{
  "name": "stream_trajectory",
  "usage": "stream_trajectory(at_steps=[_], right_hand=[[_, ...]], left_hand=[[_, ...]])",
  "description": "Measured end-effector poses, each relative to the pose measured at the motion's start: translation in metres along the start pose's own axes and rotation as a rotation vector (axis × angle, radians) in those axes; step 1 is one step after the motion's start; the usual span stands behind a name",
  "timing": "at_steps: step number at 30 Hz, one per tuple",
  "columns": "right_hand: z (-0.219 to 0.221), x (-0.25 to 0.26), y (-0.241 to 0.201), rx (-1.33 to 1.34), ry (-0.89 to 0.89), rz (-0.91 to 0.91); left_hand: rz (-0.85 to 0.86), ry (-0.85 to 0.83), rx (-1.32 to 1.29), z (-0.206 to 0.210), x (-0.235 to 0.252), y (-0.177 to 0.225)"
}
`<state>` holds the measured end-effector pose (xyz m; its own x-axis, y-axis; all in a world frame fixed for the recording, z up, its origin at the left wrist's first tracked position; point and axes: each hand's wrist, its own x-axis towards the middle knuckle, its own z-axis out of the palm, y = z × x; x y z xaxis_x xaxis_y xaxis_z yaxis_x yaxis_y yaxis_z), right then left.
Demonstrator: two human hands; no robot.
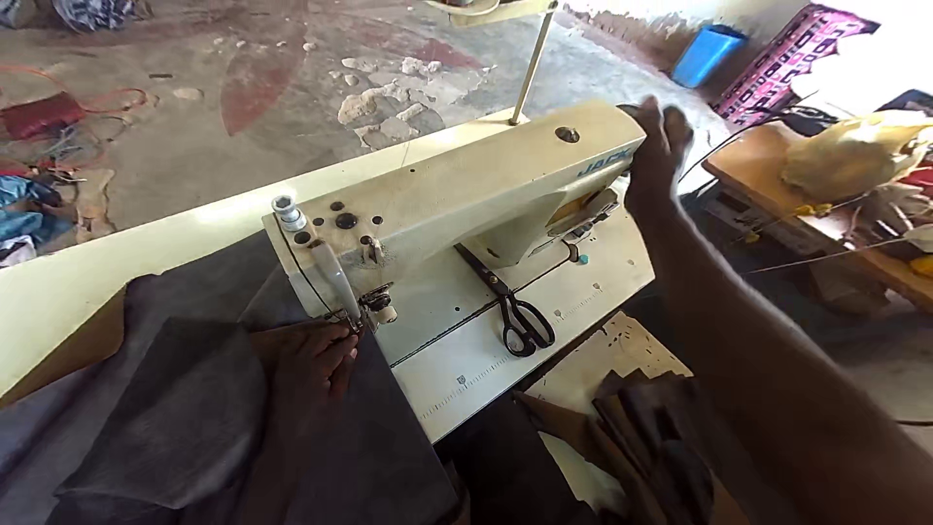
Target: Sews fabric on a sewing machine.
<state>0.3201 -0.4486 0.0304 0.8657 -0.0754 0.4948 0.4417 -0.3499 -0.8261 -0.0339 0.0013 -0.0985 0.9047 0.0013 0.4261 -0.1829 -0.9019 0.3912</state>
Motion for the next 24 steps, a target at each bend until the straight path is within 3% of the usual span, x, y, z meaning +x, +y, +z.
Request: stream_trajectory(at_steps=[2, 4, 8, 10, 14, 17, 21, 24], right_hand=[[-0.006, -0.018, 0.019, 0.12, 0.045, 0.037], [-0.013, -0.004, 0.014, 0.083, 0.029, 0.121], [-0.004, 0.044, -0.046, -0.391, -0.172, 0.3], [0.004, 0.045, -0.047, -0.425, -0.202, 0.215], [0.007, -0.013, 0.008, 0.037, 0.066, -0.069], [-0.001, -0.02, 0.015, 0.039, 0.089, 0.039], [-0.003, 0.037, -0.027, -0.293, -0.126, 0.266], [0.007, 0.035, -0.02, -0.261, -0.089, 0.133]], left_hand=[[-0.003, 0.005, 0.008, 0.001, -0.001, 0.001], [0.002, -0.002, 0.024, 0.0, -0.001, 0.0], [-0.004, -0.037, 0.036, -0.001, 0.0, 0.001], [-0.005, -0.026, 0.045, 0.0, -0.001, 0.0], [-0.006, -0.017, 0.062, 0.0, 0.001, 0.0], [0.009, -0.019, 0.067, 0.0, 0.004, -0.001], [0.012, -0.018, 0.059, 0.001, 0.005, -0.002], [-0.003, -0.011, 0.047, 0.001, 0.005, -0.003]])
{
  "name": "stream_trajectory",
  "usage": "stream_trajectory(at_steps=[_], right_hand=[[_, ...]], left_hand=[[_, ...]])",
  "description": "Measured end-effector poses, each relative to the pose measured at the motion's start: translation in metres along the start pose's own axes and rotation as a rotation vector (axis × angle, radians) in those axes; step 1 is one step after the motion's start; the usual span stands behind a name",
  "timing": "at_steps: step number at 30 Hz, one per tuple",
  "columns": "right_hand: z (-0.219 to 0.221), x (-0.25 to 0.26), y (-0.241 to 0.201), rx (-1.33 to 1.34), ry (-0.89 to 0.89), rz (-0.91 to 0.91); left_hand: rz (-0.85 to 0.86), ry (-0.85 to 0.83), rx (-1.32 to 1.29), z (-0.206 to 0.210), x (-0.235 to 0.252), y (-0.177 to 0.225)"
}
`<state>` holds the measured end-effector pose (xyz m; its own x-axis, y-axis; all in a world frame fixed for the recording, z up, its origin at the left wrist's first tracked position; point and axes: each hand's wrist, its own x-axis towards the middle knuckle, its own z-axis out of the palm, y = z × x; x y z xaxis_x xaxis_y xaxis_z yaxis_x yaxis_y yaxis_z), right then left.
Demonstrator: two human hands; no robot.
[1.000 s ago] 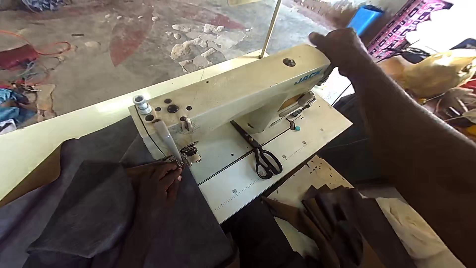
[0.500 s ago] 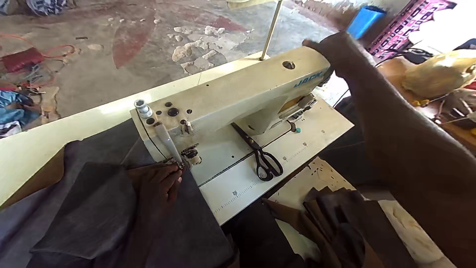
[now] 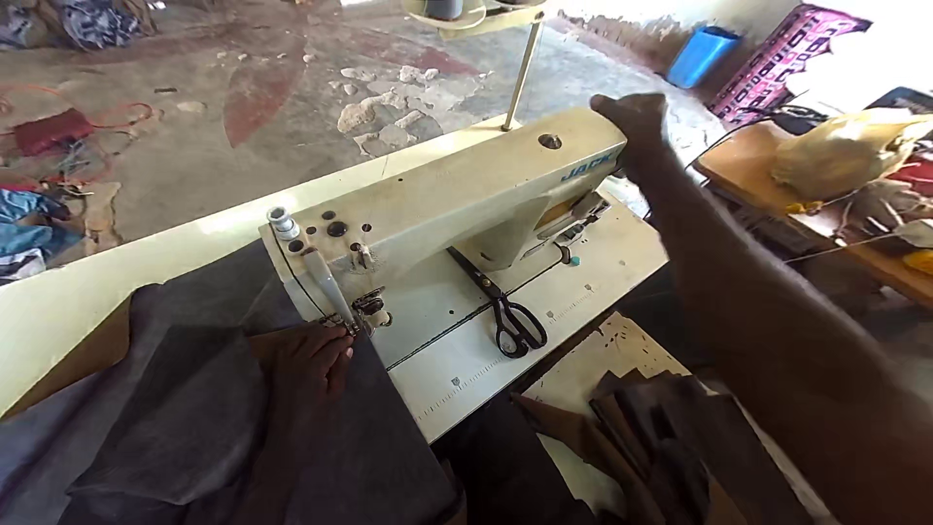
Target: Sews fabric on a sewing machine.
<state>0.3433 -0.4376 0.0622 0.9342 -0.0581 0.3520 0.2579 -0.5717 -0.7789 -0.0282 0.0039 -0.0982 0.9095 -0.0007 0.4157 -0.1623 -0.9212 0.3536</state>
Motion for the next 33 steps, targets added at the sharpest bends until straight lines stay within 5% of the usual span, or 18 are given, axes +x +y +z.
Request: stream_trajectory(at_steps=[2, 5, 8, 11, 14, 17, 26, 29, 33], right_hand=[[0.008, -0.033, 0.021, 0.112, 0.168, -0.142], [0.017, -0.093, 0.045, 0.137, 0.342, -0.071], [0.026, -0.179, 0.018, 0.169, 0.362, -0.038], [0.08, -0.293, -0.043, 0.183, -0.013, -0.276], [0.134, -0.355, -0.089, 0.113, -0.594, -0.605], [0.16, -0.372, -0.101, 0.001, -0.827, -0.722], [0.164, -0.375, -0.092, -0.033, -0.802, -0.726], [0.165, -0.374, -0.091, -0.042, -0.807, -0.737], [0.164, -0.374, -0.092, -0.057, -0.829, -0.712]], left_hand=[[-0.014, -0.002, 0.0, 0.0, 0.002, -0.001], [0.01, -0.021, 0.041, -0.003, -0.001, -0.003], [0.015, -0.065, 0.109, -0.023, -0.01, -0.008], [-0.071, -0.142, 0.186, -0.053, -0.026, -0.023], [-0.051, -0.143, 0.206, -0.068, -0.035, -0.046], [-0.011, -0.212, 0.205, -0.075, -0.038, -0.061], [0.115, -0.231, 0.346, -0.085, -0.035, -0.07], [0.124, -0.21, 0.351, -0.094, -0.029, -0.045], [0.103, -0.307, 0.317, -0.107, -0.02, 0.041]])
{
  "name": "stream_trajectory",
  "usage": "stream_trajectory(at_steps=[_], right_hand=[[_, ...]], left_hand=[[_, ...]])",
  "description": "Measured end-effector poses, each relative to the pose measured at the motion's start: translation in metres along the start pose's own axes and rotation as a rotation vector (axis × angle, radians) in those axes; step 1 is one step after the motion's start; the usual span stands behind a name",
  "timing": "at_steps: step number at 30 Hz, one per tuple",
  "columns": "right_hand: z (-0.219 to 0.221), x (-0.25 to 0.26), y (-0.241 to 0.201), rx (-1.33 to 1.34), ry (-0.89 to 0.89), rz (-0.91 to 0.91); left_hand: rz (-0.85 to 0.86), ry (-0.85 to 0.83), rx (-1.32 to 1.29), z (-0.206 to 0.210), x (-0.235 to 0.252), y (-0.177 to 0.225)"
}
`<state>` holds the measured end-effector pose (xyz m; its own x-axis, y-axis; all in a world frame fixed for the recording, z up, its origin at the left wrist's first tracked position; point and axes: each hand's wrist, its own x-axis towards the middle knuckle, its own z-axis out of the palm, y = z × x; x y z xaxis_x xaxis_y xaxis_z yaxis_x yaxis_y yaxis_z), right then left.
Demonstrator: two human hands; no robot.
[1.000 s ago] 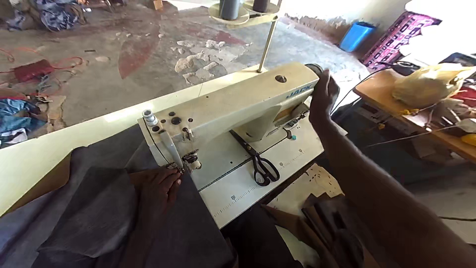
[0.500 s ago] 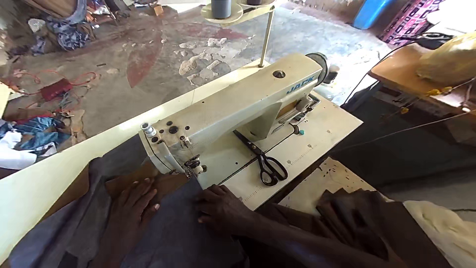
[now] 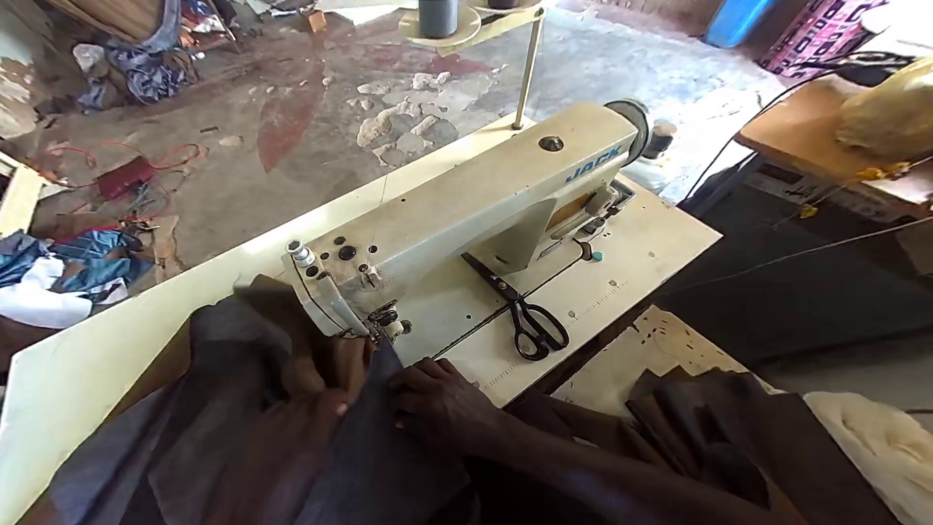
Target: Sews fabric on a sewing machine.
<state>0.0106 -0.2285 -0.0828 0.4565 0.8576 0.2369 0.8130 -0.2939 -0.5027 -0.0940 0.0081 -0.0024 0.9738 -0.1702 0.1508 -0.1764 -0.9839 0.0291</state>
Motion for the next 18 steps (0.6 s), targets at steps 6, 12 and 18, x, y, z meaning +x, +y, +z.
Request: stream_trajectory(at_steps=[6, 12, 18], right_hand=[[-0.001, 0.0, 0.0, 0.025, 0.017, -0.008], [0.0, -0.002, 0.002, 0.052, 0.005, -0.011], [-0.035, -0.028, 0.015, 0.153, 0.37, 0.106]], left_hand=[[-0.304, -0.339, -0.038, -0.008, 0.002, 0.015], [-0.274, -0.233, -0.019, -0.009, -0.021, 0.027], [-0.128, 0.191, -0.128, 0.011, 0.011, 0.072]])
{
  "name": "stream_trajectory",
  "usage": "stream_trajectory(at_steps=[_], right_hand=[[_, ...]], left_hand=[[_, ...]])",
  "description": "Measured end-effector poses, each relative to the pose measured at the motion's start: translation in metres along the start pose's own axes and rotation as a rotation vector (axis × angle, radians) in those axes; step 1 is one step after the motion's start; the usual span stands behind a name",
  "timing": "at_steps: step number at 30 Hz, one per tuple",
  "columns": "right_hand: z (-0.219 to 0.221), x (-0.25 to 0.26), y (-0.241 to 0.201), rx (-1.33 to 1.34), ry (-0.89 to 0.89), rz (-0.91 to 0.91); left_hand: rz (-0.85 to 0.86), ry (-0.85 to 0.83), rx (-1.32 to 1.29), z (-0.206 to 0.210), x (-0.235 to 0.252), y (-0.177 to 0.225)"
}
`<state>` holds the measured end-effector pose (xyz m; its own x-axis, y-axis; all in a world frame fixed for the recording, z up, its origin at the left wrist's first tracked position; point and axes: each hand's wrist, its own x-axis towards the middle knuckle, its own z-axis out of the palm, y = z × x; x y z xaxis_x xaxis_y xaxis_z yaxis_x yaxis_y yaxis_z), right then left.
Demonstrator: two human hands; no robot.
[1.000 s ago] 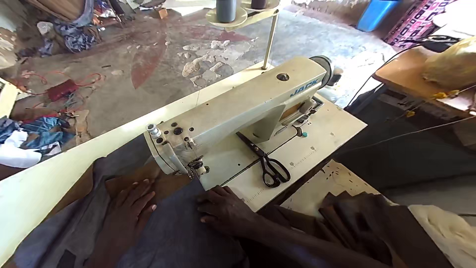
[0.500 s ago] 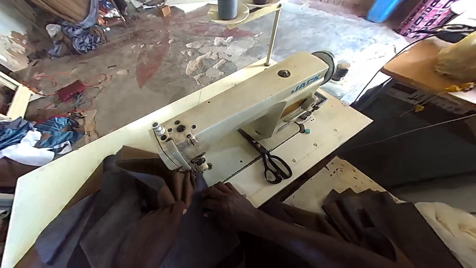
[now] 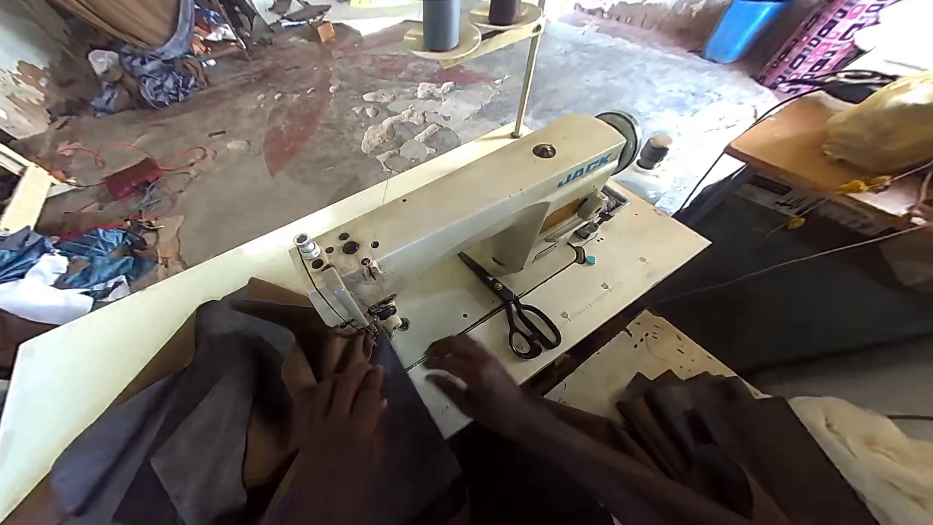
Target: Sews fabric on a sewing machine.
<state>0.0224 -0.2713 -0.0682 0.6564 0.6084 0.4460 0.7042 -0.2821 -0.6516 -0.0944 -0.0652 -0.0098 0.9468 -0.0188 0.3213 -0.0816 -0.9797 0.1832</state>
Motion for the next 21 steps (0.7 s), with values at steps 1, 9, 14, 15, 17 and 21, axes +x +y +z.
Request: stream_trajectory(at_steps=[1, 9, 14, 15, 17, 21], right_hand=[[-0.019, -0.004, 0.006, -0.066, 0.058, 0.064], [-0.111, -0.034, 0.052, -0.44, -0.176, 0.567], [-0.108, 0.007, 0.049, -0.542, -0.389, 0.692], [-0.107, 0.013, 0.05, -0.551, -0.392, 0.686], [-0.113, 0.023, 0.05, -0.493, -0.407, 0.724], [-0.133, 0.032, 0.049, -0.187, -0.428, 0.835]], left_hand=[[-0.014, 0.009, -0.048, 0.011, 0.003, 0.005], [-0.149, 0.143, -0.245, 0.1, -0.008, 0.009], [-0.318, 0.155, -0.324, 0.087, -0.007, 0.011], [-0.336, 0.153, -0.341, 0.084, -0.005, 0.011], [-0.351, 0.181, -0.404, 0.081, -0.003, 0.008], [-0.361, 0.295, -0.593, 0.086, -0.007, 0.0]])
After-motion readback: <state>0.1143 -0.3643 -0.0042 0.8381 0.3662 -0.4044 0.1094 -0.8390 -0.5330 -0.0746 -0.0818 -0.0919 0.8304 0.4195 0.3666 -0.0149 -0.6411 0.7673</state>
